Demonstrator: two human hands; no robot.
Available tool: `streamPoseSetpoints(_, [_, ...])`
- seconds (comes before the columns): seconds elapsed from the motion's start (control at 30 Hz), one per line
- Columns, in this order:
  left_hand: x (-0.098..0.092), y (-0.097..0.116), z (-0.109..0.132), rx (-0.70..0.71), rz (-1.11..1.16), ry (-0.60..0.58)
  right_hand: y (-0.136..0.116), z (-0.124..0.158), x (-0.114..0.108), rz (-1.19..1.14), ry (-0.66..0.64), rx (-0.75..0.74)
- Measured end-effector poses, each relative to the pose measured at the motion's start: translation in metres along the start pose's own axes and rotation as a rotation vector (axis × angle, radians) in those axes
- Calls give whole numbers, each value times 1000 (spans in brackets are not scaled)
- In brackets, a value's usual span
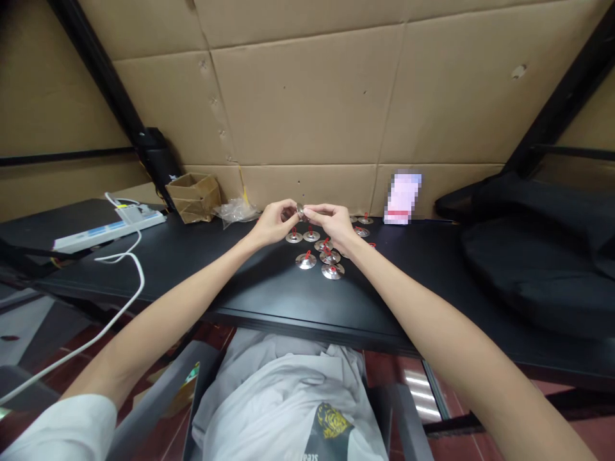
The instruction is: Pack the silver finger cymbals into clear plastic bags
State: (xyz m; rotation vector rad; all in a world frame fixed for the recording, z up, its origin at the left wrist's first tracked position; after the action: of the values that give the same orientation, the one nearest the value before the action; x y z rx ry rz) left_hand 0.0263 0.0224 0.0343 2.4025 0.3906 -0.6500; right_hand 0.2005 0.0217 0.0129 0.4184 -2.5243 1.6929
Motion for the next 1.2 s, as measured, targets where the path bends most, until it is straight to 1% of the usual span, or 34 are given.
streamPoseSetpoints(0.13, [-1,5,1,40,-84,36,4,-3,1,32,3,-21])
streamPoseSetpoints(0.23, [-2,5,1,51,-130,45,8,-6,1,146,5,-97])
streamPoseSetpoints(0.33, [0,2,0,43,-138,23,11,-9,1,292,9,-186])
streamPoseSetpoints(0.4, [2,0,-1,20,-129,-3,12,-11,-1,384,13,-227])
streamPoseSetpoints(0.47, [3,-2,0,-30,-117,-11,10,-11,-2,481,9,-272])
streamPoseSetpoints(0.57, [3,0,2,-78,-27,-44,4,-10,-1,626,-47,-338])
streamPoseSetpoints(0.67, [7,7,4,10,57,-142,1,-8,-1,707,-87,-361])
streamPoseSetpoints(0.73, [7,8,5,62,42,-159,-2,-7,-3,734,-84,-376])
streamPoseSetpoints(0.83, [8,0,4,45,-21,-143,-6,-9,-7,754,-67,-409])
streamPoseSetpoints(0.93, [11,-9,4,-31,-36,-175,-11,-12,-11,765,-31,-448])
streamPoseSetpoints(1.0, [13,-11,5,-53,-60,-190,-15,-12,-13,804,-16,-482])
streamPoseSetpoints(1.1, [14,-13,8,-46,-114,-199,-17,-10,-14,937,-35,-495])
streamPoseSetpoints(1.2, [9,-23,11,-116,-179,-201,-10,-10,-22,1127,-66,-441])
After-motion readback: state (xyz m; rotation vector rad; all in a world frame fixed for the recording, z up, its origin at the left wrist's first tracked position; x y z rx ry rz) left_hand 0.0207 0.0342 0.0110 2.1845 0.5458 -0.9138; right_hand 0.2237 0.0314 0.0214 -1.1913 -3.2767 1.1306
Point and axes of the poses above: each hand's wrist, its own z-axis away from the middle knuckle, its own x-axis out of the palm, y = z × x, the point moved 5 cm from there along -z, towards the middle knuckle, and after that the axes turned 4 degrees about -z, right-handed, at the moved point
